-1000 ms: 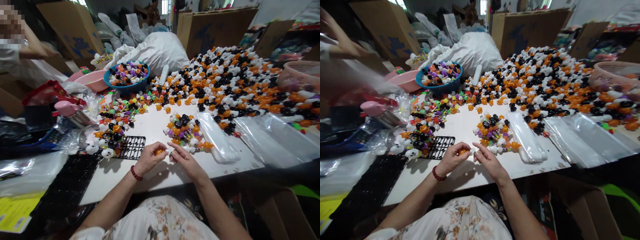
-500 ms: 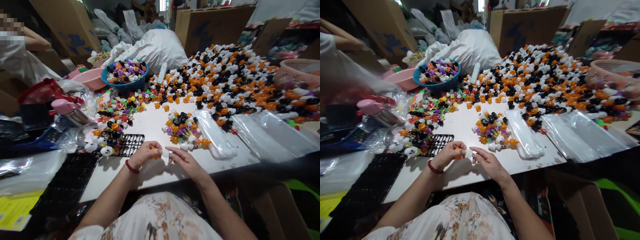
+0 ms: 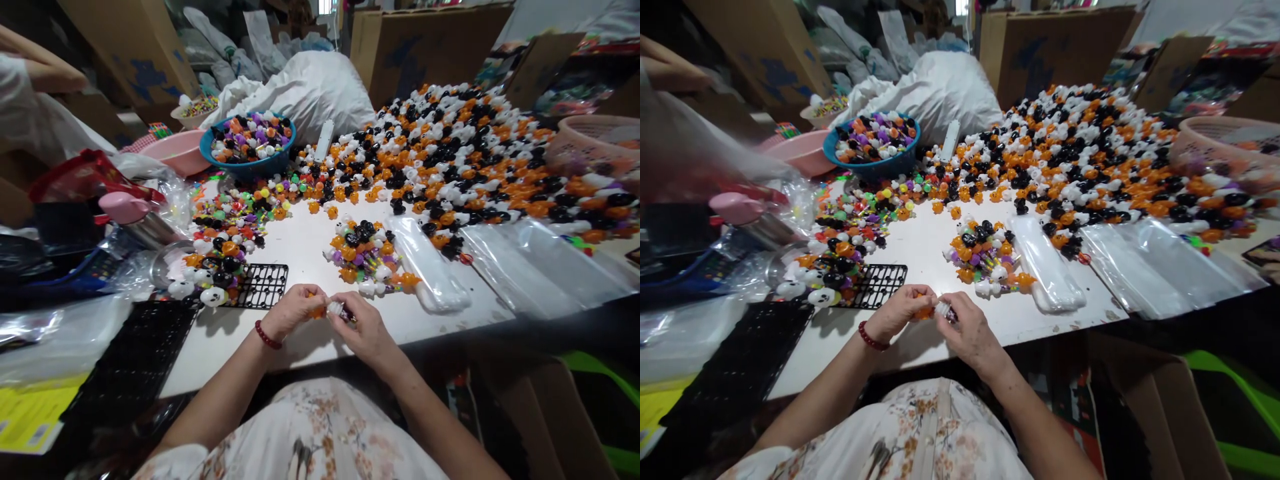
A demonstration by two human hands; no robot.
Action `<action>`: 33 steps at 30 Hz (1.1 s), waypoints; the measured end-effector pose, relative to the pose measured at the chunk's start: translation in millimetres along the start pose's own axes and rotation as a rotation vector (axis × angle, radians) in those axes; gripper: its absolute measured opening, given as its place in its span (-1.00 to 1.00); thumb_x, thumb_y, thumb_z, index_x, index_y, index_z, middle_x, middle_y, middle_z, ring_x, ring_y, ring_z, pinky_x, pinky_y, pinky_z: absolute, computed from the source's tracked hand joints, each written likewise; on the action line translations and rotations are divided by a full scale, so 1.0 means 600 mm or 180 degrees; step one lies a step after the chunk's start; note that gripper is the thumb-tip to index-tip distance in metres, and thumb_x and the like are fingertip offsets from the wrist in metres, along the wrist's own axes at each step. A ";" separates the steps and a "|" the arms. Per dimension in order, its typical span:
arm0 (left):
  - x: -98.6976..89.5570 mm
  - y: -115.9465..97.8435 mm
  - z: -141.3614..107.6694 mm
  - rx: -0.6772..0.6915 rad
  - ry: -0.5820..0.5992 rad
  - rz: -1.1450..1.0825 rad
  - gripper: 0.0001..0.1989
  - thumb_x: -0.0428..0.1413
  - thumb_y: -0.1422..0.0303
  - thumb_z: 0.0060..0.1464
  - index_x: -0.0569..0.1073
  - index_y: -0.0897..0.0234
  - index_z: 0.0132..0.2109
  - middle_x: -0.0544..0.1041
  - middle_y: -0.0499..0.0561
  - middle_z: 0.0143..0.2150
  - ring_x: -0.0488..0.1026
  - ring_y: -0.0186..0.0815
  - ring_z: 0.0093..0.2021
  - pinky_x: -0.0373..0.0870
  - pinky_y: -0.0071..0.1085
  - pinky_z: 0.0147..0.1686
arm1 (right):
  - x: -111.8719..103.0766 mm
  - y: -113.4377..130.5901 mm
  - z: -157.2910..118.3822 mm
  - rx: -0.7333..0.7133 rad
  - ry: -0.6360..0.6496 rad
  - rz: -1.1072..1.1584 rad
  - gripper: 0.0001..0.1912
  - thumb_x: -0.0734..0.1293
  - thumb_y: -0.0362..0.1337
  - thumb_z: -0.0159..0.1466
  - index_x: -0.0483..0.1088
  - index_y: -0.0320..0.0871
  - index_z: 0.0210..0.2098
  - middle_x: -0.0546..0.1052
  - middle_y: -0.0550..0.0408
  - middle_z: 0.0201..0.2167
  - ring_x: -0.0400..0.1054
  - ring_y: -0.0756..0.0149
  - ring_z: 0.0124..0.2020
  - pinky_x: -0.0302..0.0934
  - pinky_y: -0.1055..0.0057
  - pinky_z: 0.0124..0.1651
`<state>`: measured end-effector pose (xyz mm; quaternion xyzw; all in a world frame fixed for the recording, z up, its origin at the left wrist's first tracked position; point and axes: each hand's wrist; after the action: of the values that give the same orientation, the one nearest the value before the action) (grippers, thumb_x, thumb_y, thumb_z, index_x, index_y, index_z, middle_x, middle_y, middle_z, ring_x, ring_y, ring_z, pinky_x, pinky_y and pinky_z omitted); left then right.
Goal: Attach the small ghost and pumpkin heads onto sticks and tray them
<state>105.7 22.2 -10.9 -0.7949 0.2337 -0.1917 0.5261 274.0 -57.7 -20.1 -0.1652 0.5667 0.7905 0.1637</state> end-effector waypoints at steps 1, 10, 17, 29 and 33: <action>0.000 0.004 0.001 -0.0021 0.0003 -0.0058 -0.70 0.25 0.15 -0.06 0.42 0.32 -0.44 0.43 -0.07 -0.58 0.14 -0.53 -0.64 -0.09 -0.55 -0.63 | -0.001 -0.004 0.000 -0.0025 -0.0012 0.0006 -0.78 0.27 -0.30 0.33 0.40 -0.11 -0.04 0.50 -0.03 -0.16 0.40 0.25 -0.22 0.32 0.31 -0.12; 0.020 0.025 0.016 0.0244 -0.0629 -0.0918 -0.58 0.17 0.00 0.07 0.37 0.31 -0.40 0.36 -0.11 -0.51 0.14 -0.56 -0.66 0.02 -0.56 -0.67 | 0.000 -0.013 -0.006 0.0285 -0.0272 0.0205 -0.84 0.29 -0.23 0.35 0.49 -0.11 -0.17 0.53 0.02 -0.26 0.44 0.26 -0.24 0.31 0.33 -0.15; 0.041 0.039 0.017 0.0446 -0.0752 -0.0922 -0.56 0.14 -0.04 0.12 0.35 0.29 -0.37 0.30 -0.16 -0.52 0.18 -0.55 -0.64 0.10 -0.56 -0.64 | 0.007 -0.009 -0.004 0.0292 -0.0304 0.0150 -0.84 0.30 -0.21 0.33 0.50 -0.13 -0.24 0.53 0.03 -0.34 0.41 0.30 -0.34 0.28 0.38 -0.28; 0.039 0.045 0.016 0.0582 -0.0945 0.0287 -0.55 0.03 -0.04 0.19 0.25 0.23 -0.44 0.21 -0.17 -0.57 0.15 -0.46 -0.59 0.10 -0.49 -0.58 | -0.001 -0.006 -0.008 0.0486 0.0066 0.0222 -0.85 0.28 -0.26 0.33 0.50 -0.12 -0.28 0.54 0.04 -0.32 0.41 0.27 -0.29 0.25 0.35 -0.19; 0.033 0.046 0.016 0.0514 -0.0812 0.0581 -0.56 0.00 -0.02 0.20 0.31 0.23 -0.44 0.25 -0.14 -0.55 0.16 -0.42 -0.55 0.10 -0.46 -0.55 | 0.000 -0.004 -0.011 0.0872 0.0217 0.0452 -0.87 0.30 -0.23 0.31 0.46 -0.12 -0.29 0.53 0.11 -0.38 0.38 0.31 -0.36 0.23 0.39 -0.27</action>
<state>122.3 8.8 -38.9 -0.7434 0.2201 -0.0589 0.6289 275.6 -63.2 -24.2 -0.1276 0.6847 0.7092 0.1091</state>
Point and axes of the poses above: each hand's wrist, its own z-axis towards the middle knuckle, its own x-axis out of the palm, y = z × x
